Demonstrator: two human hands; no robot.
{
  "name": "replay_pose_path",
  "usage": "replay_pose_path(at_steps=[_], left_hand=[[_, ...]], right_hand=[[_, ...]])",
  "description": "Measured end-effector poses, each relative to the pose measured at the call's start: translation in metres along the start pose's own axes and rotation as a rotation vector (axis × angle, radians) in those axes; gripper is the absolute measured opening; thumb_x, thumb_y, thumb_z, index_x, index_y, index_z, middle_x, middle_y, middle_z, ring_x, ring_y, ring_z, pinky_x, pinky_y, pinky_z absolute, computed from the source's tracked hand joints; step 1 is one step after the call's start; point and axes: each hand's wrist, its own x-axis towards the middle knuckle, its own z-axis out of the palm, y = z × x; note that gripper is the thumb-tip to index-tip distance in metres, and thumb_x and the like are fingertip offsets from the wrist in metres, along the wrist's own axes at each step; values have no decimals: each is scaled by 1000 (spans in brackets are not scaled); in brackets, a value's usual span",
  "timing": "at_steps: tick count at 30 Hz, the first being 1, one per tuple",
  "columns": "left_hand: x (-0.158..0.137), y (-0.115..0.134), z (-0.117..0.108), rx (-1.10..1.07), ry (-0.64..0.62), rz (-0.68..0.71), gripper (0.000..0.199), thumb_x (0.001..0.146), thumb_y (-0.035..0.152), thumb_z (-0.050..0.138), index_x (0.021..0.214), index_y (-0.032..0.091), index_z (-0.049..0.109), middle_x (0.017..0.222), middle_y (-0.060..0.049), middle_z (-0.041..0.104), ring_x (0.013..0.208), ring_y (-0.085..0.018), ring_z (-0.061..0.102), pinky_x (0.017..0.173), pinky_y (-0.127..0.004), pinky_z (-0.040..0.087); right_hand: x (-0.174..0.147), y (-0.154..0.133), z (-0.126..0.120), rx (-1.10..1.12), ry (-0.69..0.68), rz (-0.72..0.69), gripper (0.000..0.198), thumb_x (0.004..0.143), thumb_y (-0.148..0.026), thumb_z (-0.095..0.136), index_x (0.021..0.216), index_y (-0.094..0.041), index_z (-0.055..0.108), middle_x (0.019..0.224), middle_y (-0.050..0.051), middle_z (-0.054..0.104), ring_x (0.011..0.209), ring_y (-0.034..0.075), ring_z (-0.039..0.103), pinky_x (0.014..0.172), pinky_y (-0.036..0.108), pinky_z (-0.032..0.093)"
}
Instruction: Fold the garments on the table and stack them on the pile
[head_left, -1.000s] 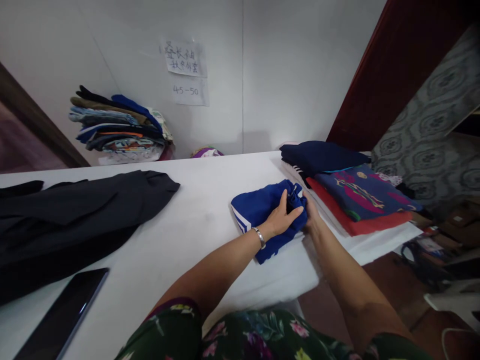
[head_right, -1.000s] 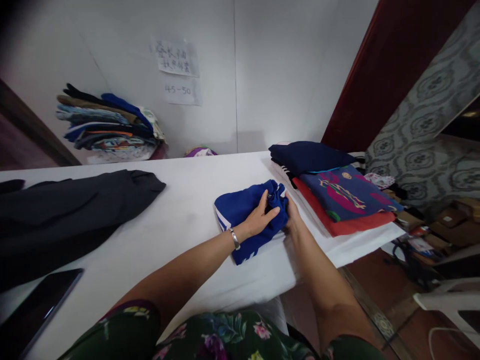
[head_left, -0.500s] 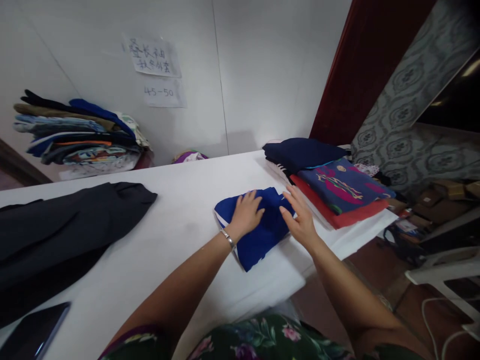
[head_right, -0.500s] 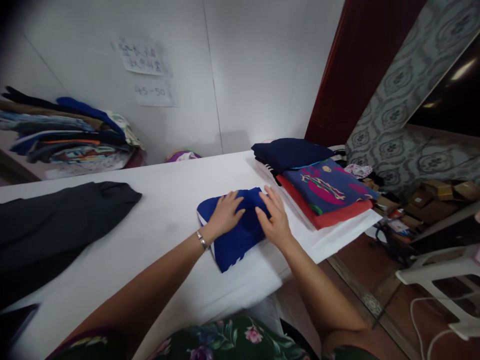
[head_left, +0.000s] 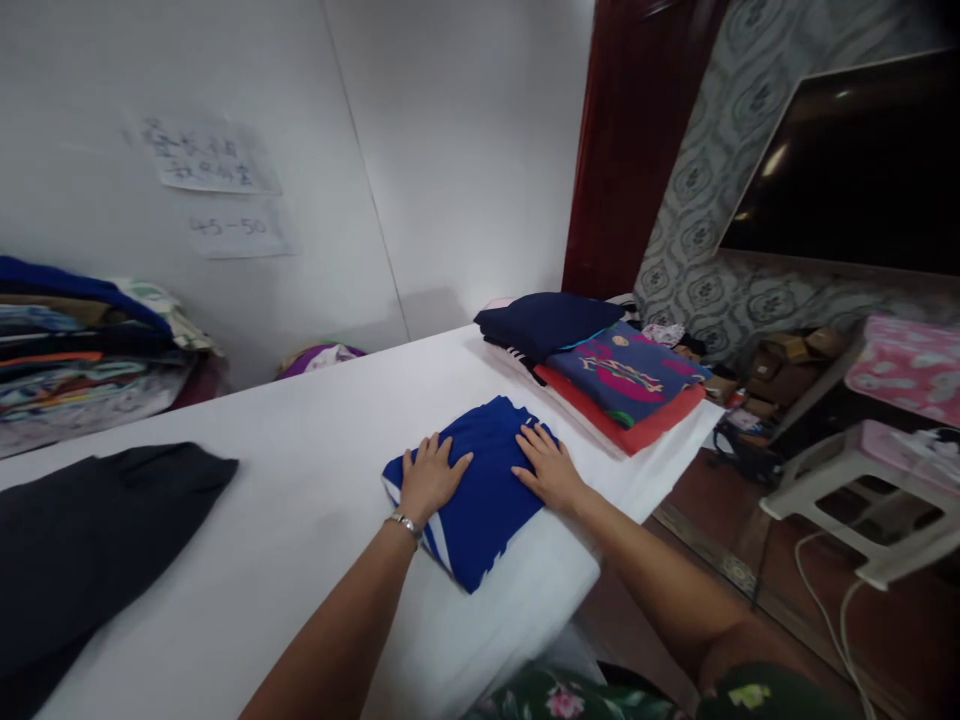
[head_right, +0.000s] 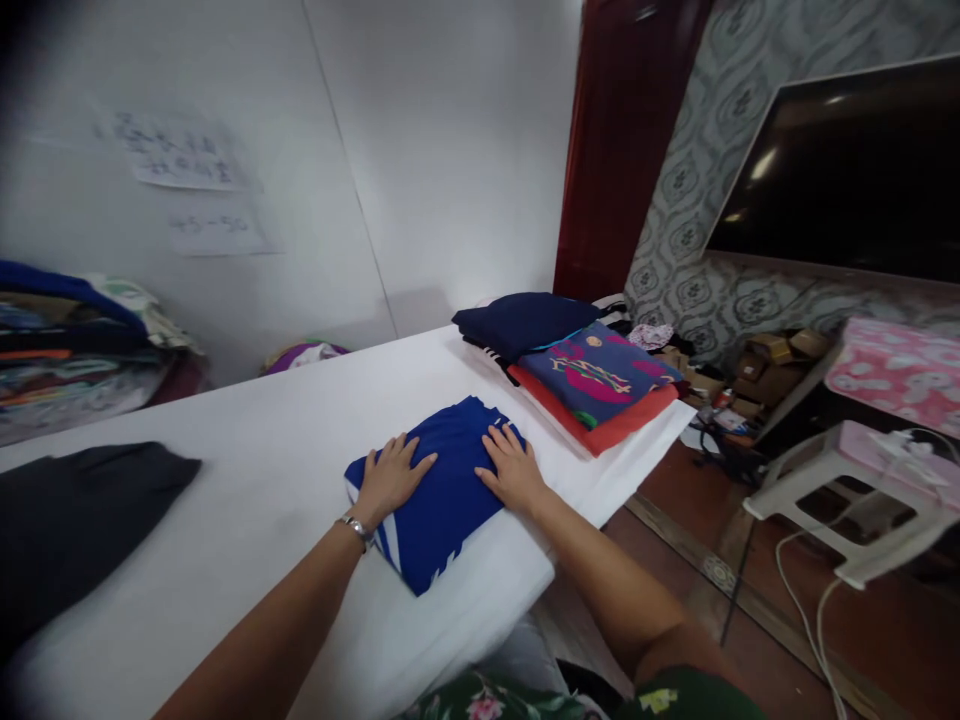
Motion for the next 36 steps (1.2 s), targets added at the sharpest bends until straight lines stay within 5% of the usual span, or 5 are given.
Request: replay_pose_path(at_steps=[12, 17, 23, 31, 36], left_hand=[[-2, -1, 7, 52, 87, 43, 62, 91, 55, 34, 138, 16, 49, 149, -18, 39, 139, -33, 31, 111, -57, 17], [-5, -4, 5, 27, 92, 33, 62, 91, 55, 36, 138, 16, 49, 149, -17, 40, 138, -32, 33, 112, -55, 18], [-6, -3, 2, -54, 82, 19, 61, 90, 56, 38, 135, 17, 52, 149, -16, 39, 140, -32, 31, 113, -55, 16], [-12, -27, -11, -436, 312, -151, 58, 91, 49, 39, 136, 12, 49, 153, -14, 34, 142, -24, 29, 116, -38, 25], [-27, -51, -9, -612, 349, -392, 69, 88, 49, 42, 139, 3, 39, 149, -22, 36, 140, -30, 31, 114, -40, 28]], right_hand=[[60, -50, -30, -25, 41, -265, 61, 93, -56, 41, 146, -26, 37, 158, 10, 22, 146, 29, 12, 115, 54, 11], [92, -29, -10, -76, -197, -84, 66, 92, -60, 38, 148, -26, 34, 159, 9, 19, 145, 34, 14, 112, 58, 16], [88, -21, -6, -38, -178, -60, 64, 92, -59, 39, 146, -26, 37, 158, 9, 22, 144, 33, 20, 113, 55, 19], [19, -9, -13, 321, 428, -153, 33, 91, -39, 48, 112, -25, 69, 131, 8, 60, 132, 25, 44, 113, 51, 24], [-55, 6, 3, 969, 612, 219, 45, 74, -47, 66, 113, -23, 66, 128, 13, 60, 115, 32, 59, 97, 52, 47]])
